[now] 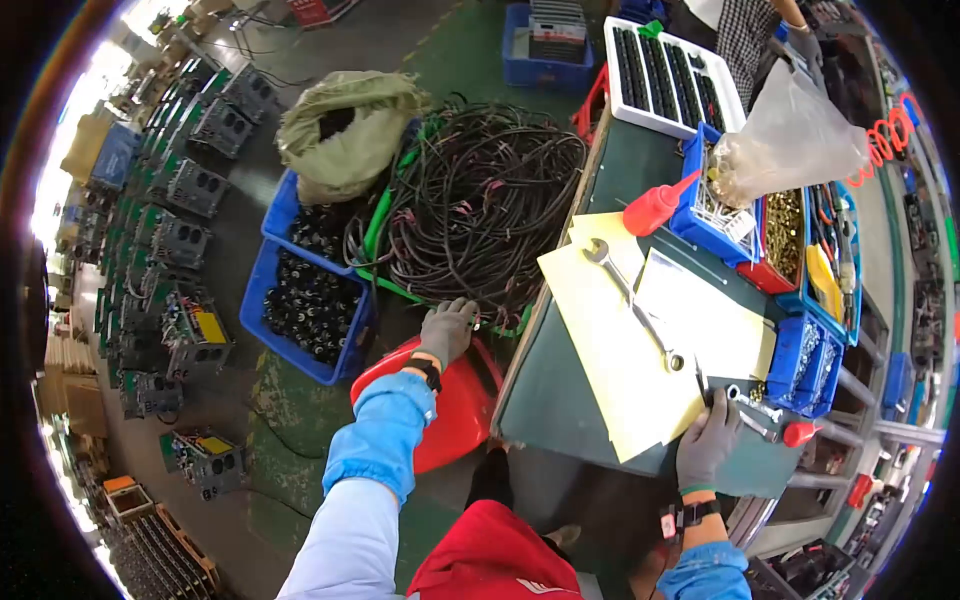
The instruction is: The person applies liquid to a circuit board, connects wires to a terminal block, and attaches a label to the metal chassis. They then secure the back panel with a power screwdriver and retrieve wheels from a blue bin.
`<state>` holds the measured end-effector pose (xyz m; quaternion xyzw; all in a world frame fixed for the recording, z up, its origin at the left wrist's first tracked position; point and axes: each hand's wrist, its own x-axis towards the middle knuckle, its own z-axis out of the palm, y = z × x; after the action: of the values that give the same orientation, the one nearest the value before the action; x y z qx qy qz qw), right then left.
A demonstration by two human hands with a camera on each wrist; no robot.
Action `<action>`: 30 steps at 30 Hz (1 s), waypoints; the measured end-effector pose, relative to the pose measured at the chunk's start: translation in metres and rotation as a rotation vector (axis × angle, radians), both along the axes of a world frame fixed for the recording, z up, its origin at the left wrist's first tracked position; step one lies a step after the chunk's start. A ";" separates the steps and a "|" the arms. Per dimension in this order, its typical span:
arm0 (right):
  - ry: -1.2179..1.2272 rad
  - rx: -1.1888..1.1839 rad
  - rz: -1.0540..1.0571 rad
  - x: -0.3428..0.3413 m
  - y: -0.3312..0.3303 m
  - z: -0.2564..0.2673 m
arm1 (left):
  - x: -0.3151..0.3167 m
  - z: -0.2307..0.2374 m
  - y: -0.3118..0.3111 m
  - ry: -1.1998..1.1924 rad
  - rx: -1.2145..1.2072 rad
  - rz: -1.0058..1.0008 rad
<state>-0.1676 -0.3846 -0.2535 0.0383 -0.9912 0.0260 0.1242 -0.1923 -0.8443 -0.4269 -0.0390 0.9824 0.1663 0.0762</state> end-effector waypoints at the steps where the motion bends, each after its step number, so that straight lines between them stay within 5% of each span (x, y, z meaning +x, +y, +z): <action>1: 0.021 0.006 0.013 -0.001 0.000 -0.002 | -0.018 -0.014 0.001 0.020 -0.030 -0.041; 7: -0.003 -0.061 -0.012 -0.007 -0.006 0.002 | -0.069 -0.086 0.014 -0.013 -0.417 -0.202; 10: -0.003 -0.073 -0.023 -0.008 -0.002 0.001 | -0.075 -0.073 -0.002 -0.148 -0.326 -0.295; 17: 0.077 -0.121 0.009 -0.005 0.001 0.003 | -0.020 0.086 -0.025 0.219 0.141 0.019; 21: 0.077 -0.210 -0.028 0.001 0.006 0.003 | 0.060 0.208 0.012 0.265 0.665 0.195; 23: 0.043 -0.293 -0.040 0.007 0.008 0.013 | 0.109 0.255 0.051 0.080 0.810 0.177; 24: 0.037 -0.345 -0.019 0.016 0.008 0.021 | 0.128 0.280 0.071 0.048 0.807 -0.013; 25: 0.034 -0.393 -0.002 0.028 0.005 0.030 | 0.150 0.299 0.096 -0.040 1.066 -0.079; 28: 0.020 -0.428 0.064 0.100 -0.014 0.083 | 0.205 0.319 0.165 -0.606 1.404 -0.330; 30: -0.003 -0.717 0.146 0.175 -0.017 0.091 | 0.234 0.323 0.219 -0.917 1.550 -0.409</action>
<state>0.0072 -0.4014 -0.1623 0.0631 -0.9140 0.3805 0.1259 0.0421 -0.6257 -0.1036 0.1352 0.4579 0.7291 0.4904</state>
